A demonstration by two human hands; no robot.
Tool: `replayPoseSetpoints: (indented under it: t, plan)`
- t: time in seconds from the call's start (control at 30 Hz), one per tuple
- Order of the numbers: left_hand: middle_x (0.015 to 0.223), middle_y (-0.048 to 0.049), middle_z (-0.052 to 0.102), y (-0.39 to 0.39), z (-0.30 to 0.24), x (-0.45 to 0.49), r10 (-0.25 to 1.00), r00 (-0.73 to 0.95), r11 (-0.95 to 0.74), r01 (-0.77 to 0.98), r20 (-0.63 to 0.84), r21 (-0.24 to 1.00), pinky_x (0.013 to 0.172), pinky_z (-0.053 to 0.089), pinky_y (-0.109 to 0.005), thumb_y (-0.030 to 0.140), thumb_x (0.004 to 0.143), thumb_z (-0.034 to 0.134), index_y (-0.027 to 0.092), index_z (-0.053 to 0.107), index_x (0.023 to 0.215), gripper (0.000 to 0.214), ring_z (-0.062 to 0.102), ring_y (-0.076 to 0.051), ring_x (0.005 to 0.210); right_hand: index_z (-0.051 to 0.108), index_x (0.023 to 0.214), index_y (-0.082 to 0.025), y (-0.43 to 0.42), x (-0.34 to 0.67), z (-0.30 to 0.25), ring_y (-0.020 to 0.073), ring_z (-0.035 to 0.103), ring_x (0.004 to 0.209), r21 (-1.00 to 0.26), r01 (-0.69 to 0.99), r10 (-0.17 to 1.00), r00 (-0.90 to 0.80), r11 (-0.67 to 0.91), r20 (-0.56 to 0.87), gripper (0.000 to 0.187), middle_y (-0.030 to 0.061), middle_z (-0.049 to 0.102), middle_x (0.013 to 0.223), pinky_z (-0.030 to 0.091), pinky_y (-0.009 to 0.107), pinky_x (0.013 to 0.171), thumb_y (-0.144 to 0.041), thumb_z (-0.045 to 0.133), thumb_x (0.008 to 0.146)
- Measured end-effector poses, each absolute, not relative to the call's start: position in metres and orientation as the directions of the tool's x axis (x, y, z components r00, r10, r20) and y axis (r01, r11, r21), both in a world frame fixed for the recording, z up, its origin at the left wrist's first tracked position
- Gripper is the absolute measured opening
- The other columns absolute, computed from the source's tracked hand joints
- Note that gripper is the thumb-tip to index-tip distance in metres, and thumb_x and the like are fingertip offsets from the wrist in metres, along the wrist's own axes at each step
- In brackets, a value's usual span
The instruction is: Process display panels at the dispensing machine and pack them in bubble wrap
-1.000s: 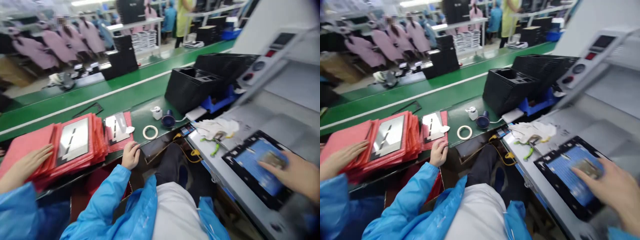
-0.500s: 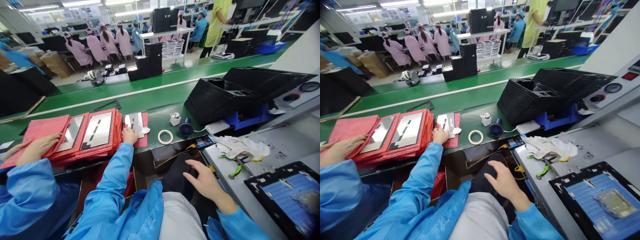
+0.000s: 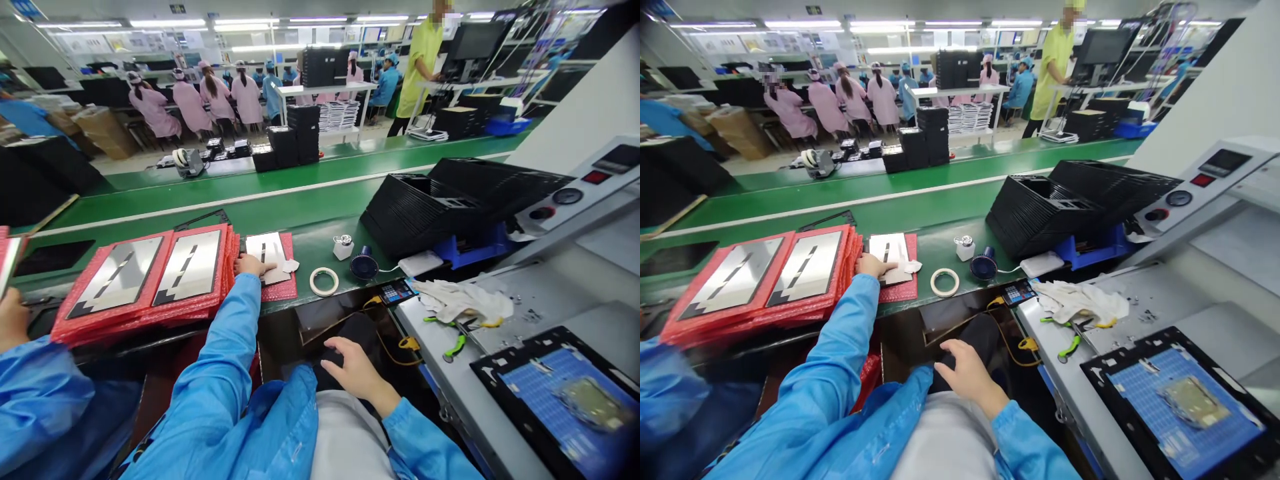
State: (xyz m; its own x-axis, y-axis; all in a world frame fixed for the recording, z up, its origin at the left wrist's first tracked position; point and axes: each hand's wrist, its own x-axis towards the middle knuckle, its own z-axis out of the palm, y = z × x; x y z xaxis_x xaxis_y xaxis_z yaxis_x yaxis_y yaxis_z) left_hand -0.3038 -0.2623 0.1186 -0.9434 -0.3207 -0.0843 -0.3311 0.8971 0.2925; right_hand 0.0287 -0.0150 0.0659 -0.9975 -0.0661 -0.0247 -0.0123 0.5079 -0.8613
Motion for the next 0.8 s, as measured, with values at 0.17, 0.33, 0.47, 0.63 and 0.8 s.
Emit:
replayPoseSetpoints:
  t: [0.17, 0.33, 0.47, 0.63, 0.8]
  plan:
    - [0.128, -0.0299, 0.071, -0.264, 0.142, -0.309, -0.284, -0.957, 0.882, -0.285, -0.058, 0.374, 0.102, 0.057, -0.045, 0.048, 0.074, 0.093, 0.007, 0.063, 0.127, 0.073, 0.07, -0.042, 0.125, 0.077, 0.117, -0.016, -0.012, 0.041, 0.054, 0.0281, 0.073, 0.11, -0.867, 0.046, -0.052, -0.995, 0.496, -0.082, 0.034, 0.0123, 0.077, 0.119, 0.06, 0.044, 0.102, -0.03, 0.074, 0.086]
    - [0.114, -0.0186, 0.077, -0.261, 0.169, -0.299, -0.226, -0.973, 0.871, -0.185, 0.036, 0.455, 0.094, 0.056, -0.038, 0.035, 0.087, 0.078, 0.016, 0.069, 0.107, 0.029, 0.073, -0.033, 0.114, 0.077, 0.118, -0.017, -0.005, 0.052, 0.046, 0.0278, 0.072, 0.106, -0.871, 0.092, -0.014, -0.994, 0.482, -0.113, 0.034, 0.0111, 0.077, 0.117, 0.059, 0.045, 0.1, -0.031, 0.074, 0.087]
    - [0.103, -0.0126, 0.074, -0.261, 0.196, -0.278, -0.241, -0.956, 0.865, -0.134, 0.166, 0.484, 0.09, 0.054, -0.037, 0.032, 0.094, 0.067, 0.019, 0.064, 0.101, 0.015, 0.071, -0.031, 0.109, 0.079, 0.115, -0.017, -0.001, 0.062, 0.037, 0.0287, 0.073, 0.106, -0.878, 0.141, 0.032, -0.989, 0.457, -0.142, 0.032, 0.0118, 0.077, 0.118, 0.06, 0.045, 0.098, -0.032, 0.073, 0.087]
    - [0.079, -0.0039, 0.06, -0.275, 0.231, -0.254, -0.29, -0.879, 0.777, 0.015, 0.379, 0.629, 0.08, 0.049, -0.034, 0.029, 0.093, 0.066, 0.023, 0.052, 0.08, 0.02, 0.064, -0.025, 0.088, 0.079, 0.115, -0.02, 0.004, 0.067, 0.025, 0.0302, 0.075, 0.103, -0.925, 0.192, 0.05, -0.981, 0.329, -0.185, 0.033, 0.0108, 0.079, 0.112, 0.063, 0.047, 0.095, -0.037, 0.073, 0.086]
    - [0.068, 0.0021, 0.046, -0.264, 0.245, -0.188, -0.146, -0.884, 0.392, 0.361, 0.444, 0.846, 0.063, 0.041, -0.028, 0.033, 0.09, 0.072, 0.023, 0.044, 0.075, 0.034, 0.047, -0.016, 0.065, 0.071, 0.131, -0.022, 0.019, 0.062, 0.078, 0.0306, 0.076, 0.105, -0.976, 0.119, 0.114, -0.988, 0.182, -0.099, 0.049, 0.0144, 0.077, 0.118, 0.064, 0.048, 0.096, -0.052, 0.072, 0.092]
